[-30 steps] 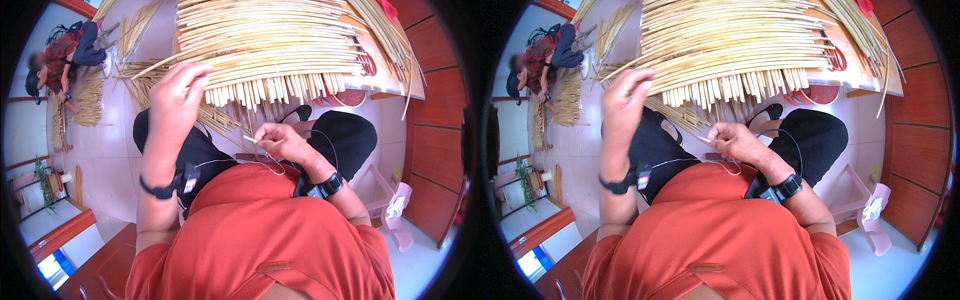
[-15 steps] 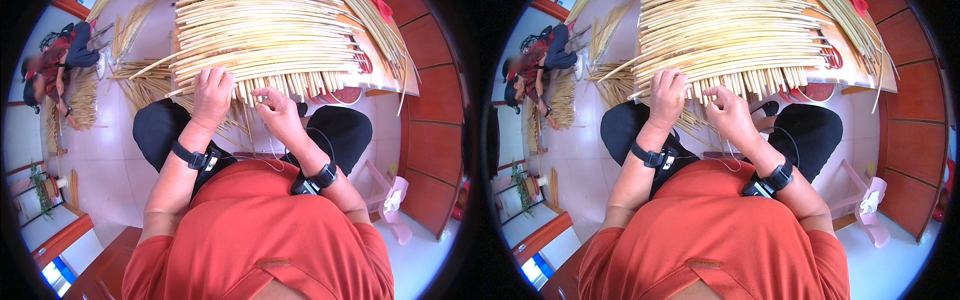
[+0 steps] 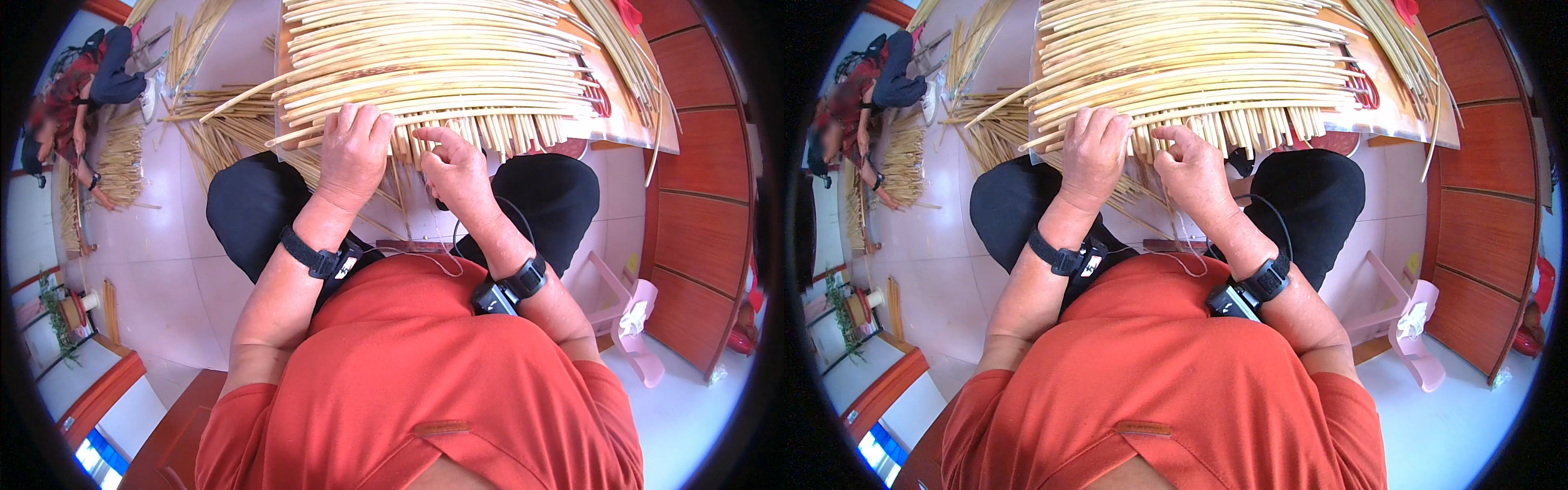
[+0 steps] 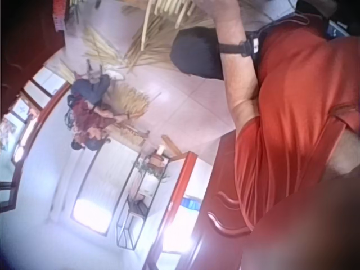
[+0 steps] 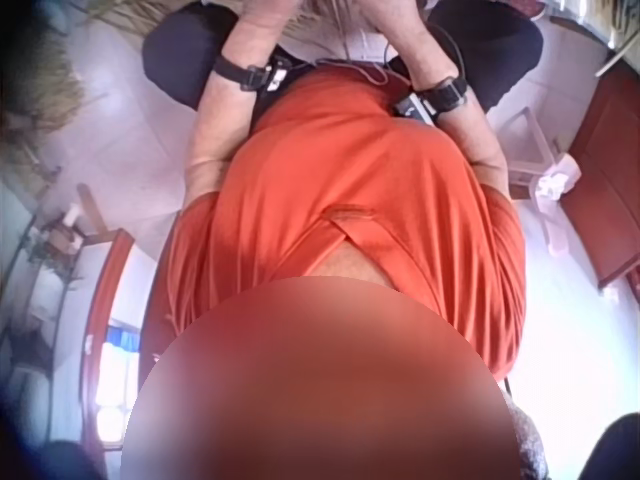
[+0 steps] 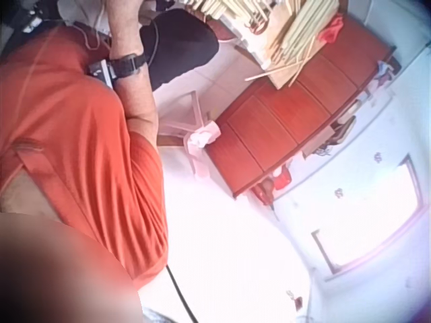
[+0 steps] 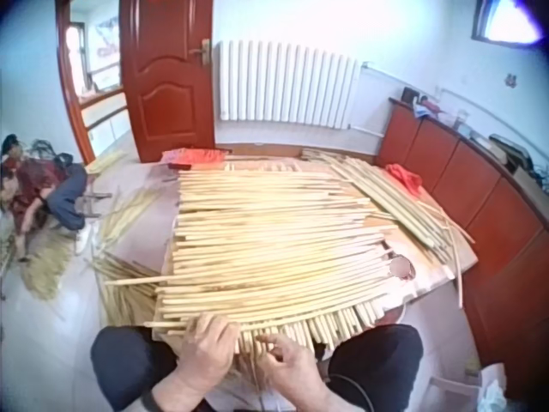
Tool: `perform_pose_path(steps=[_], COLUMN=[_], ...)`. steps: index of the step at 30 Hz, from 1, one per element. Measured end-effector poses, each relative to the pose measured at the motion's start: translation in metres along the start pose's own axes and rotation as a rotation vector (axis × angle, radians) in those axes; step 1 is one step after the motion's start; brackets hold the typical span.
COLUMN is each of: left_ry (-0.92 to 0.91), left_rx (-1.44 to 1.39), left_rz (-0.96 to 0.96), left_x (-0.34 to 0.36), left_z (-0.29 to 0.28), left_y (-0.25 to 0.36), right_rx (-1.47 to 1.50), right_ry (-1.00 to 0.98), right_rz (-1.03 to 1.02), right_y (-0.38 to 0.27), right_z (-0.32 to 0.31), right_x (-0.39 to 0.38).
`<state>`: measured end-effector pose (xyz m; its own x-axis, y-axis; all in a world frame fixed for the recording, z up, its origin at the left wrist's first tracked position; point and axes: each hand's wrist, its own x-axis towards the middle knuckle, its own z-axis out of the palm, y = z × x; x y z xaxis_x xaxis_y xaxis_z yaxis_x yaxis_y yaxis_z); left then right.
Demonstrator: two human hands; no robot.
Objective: Weaving string through straw sticks to assemble a mat.
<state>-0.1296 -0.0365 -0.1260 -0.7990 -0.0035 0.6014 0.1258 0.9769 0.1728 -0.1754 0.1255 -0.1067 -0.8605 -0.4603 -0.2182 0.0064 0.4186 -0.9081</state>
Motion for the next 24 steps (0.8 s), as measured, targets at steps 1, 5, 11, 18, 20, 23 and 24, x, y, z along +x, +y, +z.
perform_pose_path(steps=[1,5,11,18,20,23,24], left_ry=[0.0,0.04,0.003,0.028,0.029,-0.002,-0.002], left_rx=[-0.002,-0.082,-0.061,-0.072,-0.08,-0.096,-0.098], left_rz=[-0.003,-0.097,-0.127,-0.126,-0.136,-0.151,-0.147], left_x=[0.0,-0.002,0.001,0.003,0.003,0.003,0.004], left_z=[0.001,0.0,-0.002,0.003,0.004,0.003,0.002], left_y=[0.0,0.002,0.005,0.001,0.0,0.001,0.001], right_rx=[0.022,0.116,0.104,0.129,0.131,0.119,0.129], right_ry=[-0.022,-0.034,-0.069,-0.036,-0.034,-0.023,-0.031], right_rz=[0.01,0.108,0.111,0.13,0.111,0.103,0.107], right_y=[-0.001,-0.006,-0.011,-0.007,-0.006,-0.007,-0.008], right_z=[0.001,0.001,-0.004,-0.009,-0.009,-0.009,-0.009], right_x=[0.0,-0.002,-0.005,-0.006,-0.005,-0.003,-0.003])
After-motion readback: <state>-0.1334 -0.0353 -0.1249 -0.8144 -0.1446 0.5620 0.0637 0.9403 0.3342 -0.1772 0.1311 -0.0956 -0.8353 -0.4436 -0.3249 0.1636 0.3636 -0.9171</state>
